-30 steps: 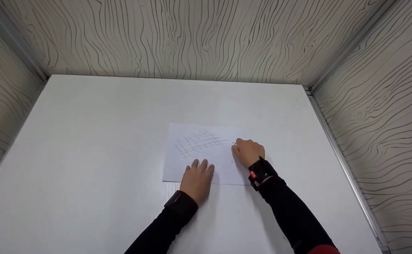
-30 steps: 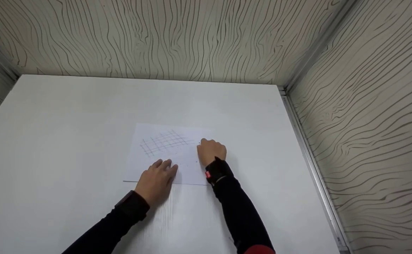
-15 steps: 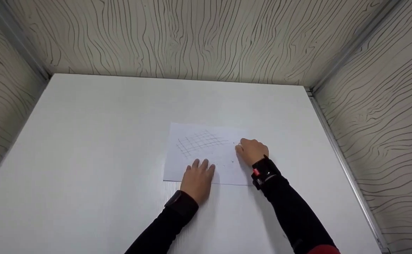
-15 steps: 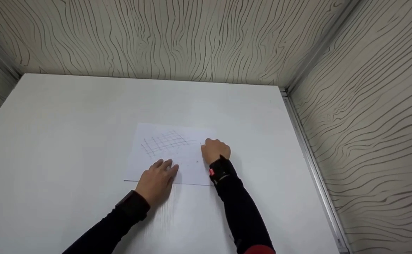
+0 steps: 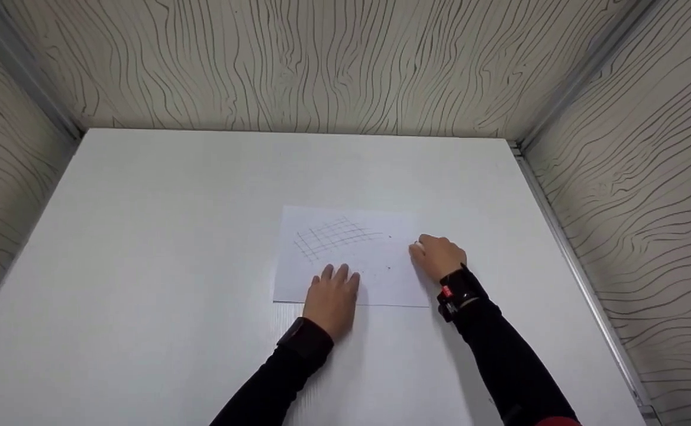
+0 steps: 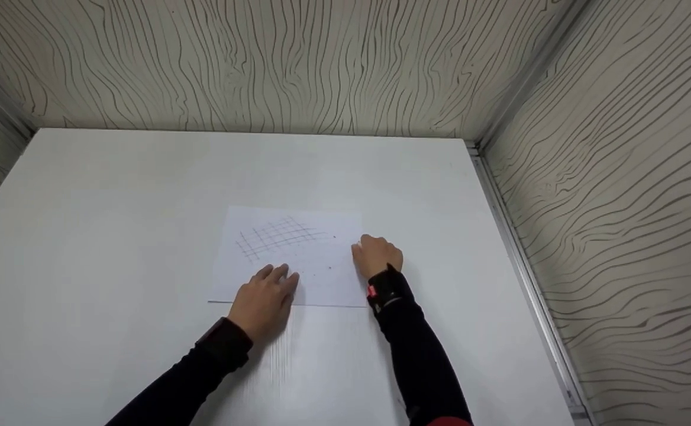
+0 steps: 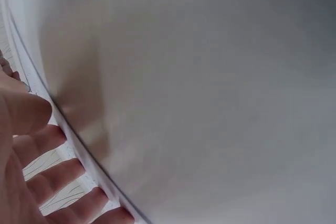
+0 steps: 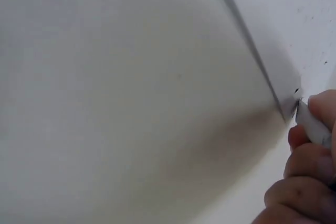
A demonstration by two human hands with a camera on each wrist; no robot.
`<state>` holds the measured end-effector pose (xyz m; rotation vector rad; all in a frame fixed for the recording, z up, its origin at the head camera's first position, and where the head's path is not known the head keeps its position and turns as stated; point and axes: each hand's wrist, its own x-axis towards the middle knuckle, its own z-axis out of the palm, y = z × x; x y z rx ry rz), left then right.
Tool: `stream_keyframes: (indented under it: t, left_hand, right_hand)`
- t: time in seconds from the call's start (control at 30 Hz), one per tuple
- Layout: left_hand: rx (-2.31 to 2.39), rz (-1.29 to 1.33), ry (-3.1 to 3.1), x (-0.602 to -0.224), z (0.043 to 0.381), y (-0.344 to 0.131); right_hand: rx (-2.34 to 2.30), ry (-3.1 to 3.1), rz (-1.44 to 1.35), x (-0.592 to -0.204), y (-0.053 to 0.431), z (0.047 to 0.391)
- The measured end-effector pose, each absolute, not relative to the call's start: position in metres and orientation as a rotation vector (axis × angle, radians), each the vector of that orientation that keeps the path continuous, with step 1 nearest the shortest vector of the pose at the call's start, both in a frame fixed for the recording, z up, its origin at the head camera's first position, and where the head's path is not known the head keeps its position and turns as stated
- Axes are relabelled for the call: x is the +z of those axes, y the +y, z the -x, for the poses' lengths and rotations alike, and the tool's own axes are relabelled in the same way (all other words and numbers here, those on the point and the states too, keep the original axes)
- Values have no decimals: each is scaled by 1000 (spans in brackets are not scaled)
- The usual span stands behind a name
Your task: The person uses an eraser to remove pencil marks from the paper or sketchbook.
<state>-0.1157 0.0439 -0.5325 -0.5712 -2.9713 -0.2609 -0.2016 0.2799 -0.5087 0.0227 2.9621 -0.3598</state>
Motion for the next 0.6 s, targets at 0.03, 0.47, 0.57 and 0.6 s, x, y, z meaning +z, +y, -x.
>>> stream_keyframes:
  t: [0.03, 0.47, 0.57, 0.6]
  left_hand:
    - [-267, 564, -2976, -533, 116, 44]
    - [-542, 556, -3085, -518, 122, 33]
    - [-622, 517, -3033, -514, 127, 11]
    - [-637, 500, -3015, -513, 128, 3]
  right_hand:
    - [-369, 2963, -17, -508, 278, 200]
    - [-292, 2939, 98, -517, 248, 193]
    - [-308, 2947, 71, -516, 255, 194]
    - [-310, 2953, 71, -515, 257, 195]
